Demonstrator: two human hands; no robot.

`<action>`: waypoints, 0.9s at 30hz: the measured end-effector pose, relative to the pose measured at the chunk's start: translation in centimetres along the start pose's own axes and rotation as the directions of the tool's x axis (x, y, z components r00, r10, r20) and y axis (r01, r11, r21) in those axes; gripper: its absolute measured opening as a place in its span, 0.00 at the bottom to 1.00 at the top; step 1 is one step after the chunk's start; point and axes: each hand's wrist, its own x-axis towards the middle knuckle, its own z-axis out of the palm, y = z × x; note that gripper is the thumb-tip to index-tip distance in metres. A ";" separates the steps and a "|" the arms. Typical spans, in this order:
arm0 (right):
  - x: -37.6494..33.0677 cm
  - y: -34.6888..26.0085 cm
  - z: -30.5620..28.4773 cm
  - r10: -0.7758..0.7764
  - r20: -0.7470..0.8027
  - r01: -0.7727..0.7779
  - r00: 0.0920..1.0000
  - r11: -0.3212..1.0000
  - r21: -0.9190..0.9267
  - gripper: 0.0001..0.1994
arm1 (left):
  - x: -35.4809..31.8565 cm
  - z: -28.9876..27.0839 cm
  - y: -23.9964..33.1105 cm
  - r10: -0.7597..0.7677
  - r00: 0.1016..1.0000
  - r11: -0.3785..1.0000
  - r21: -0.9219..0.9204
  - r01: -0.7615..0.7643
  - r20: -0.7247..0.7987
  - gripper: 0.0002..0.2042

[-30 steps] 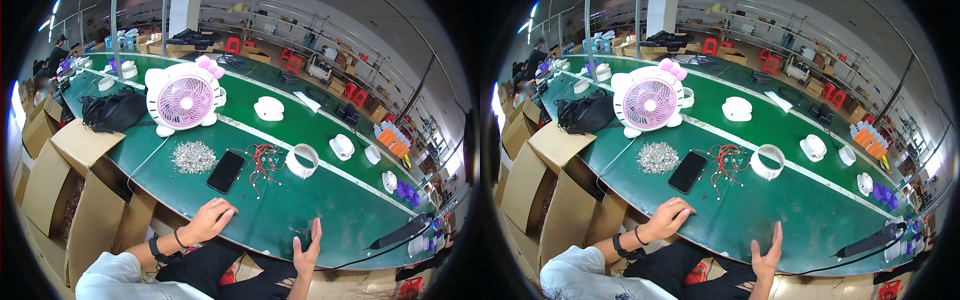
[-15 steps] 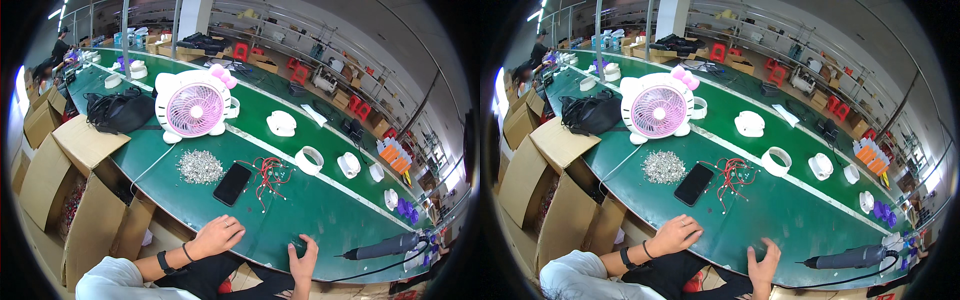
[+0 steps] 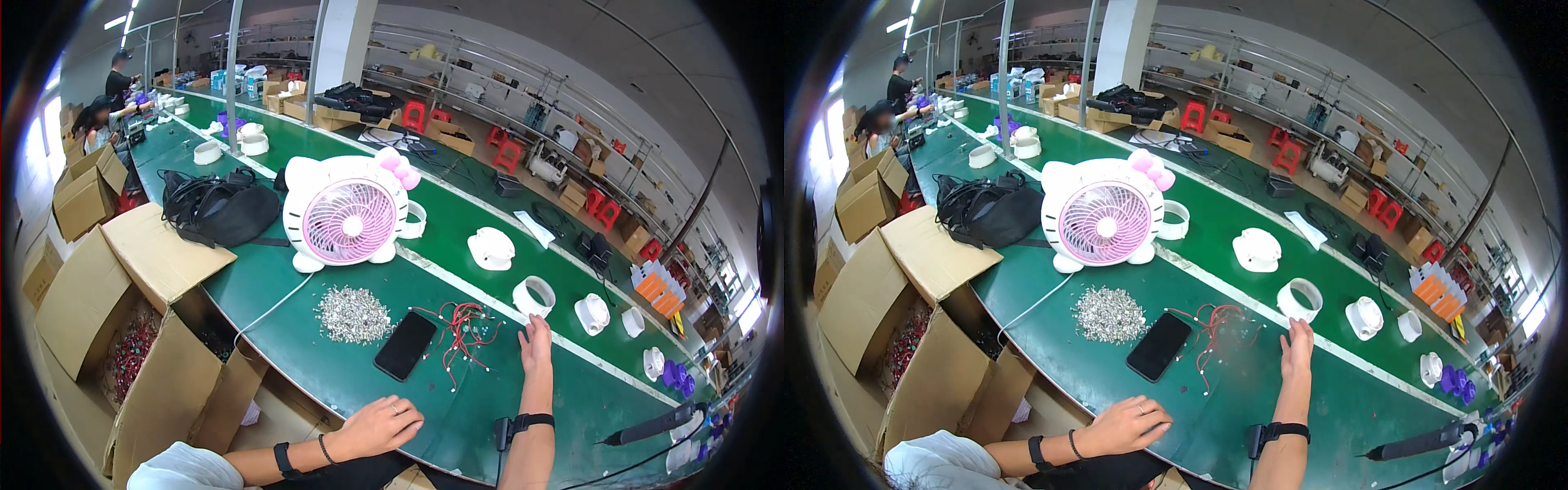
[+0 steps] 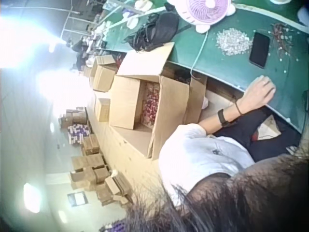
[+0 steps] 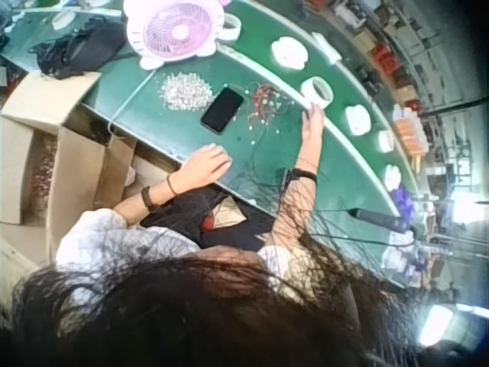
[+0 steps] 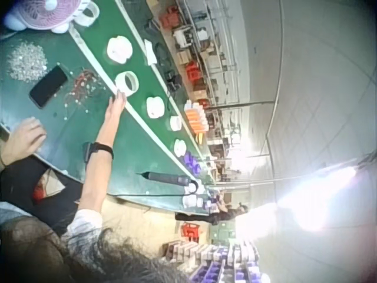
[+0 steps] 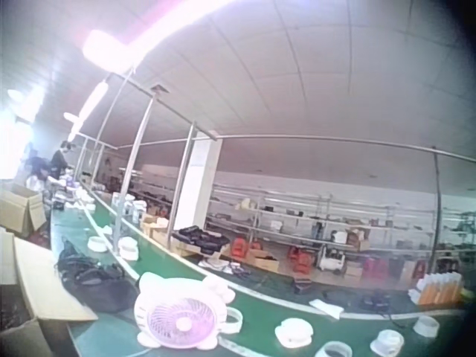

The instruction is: Assemble electrical components and screws into small plastic fan housings.

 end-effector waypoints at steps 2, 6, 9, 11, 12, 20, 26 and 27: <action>-0.1 0.1 -0.6 -0.048 -0.023 0.049 0.999 0.999 0.021 0.30 | 0.3 0.1 0.1 -0.005 0.999 0.999 -0.051 0.008 0.053 0.06; -6.2 -1.3 -0.7 -0.102 0.040 0.095 0.994 0.984 0.152 0.25 | 3.4 -2.0 -0.2 -0.042 0.981 0.940 -0.324 0.103 0.188 0.09; -16.0 -3.7 -1.4 -0.153 0.086 0.142 0.984 0.982 0.123 0.21 | 11.7 -3.8 -2.2 0.232 0.966 0.954 -0.223 -0.202 0.117 0.10; -22.3 -4.1 -2.6 -0.186 0.027 0.185 0.982 0.981 0.051 0.19 | 18.8 -2.4 -5.3 0.224 0.969 0.975 -0.023 -0.223 0.101 0.12; -24.9 -3.7 -3.8 -0.180 -0.028 0.180 0.983 0.983 0.032 0.21 | 22.4 -1.3 -7.9 0.102 0.982 0.993 0.045 -0.110 0.157 0.12; -34.9 1.0 -14.4 -0.246 -0.495 0.179 0.833 0.967 -0.180 0.18 | 30.3 2.5 -27.9 -0.520 0.826 0.710 0.426 0.560 -0.219 0.31; -37.6 1.5 -17.5 -0.212 -0.620 0.117 0.756 0.975 -0.191 0.18 | 29.8 2.8 -23.3 -0.343 0.896 0.853 0.307 0.422 -0.282 0.18; -37.3 1.3 -16.8 -0.264 -0.572 0.157 0.777 0.961 -0.229 0.18 | 29.5 2.3 -21.5 -0.240 0.923 0.896 0.297 0.330 -0.301 0.17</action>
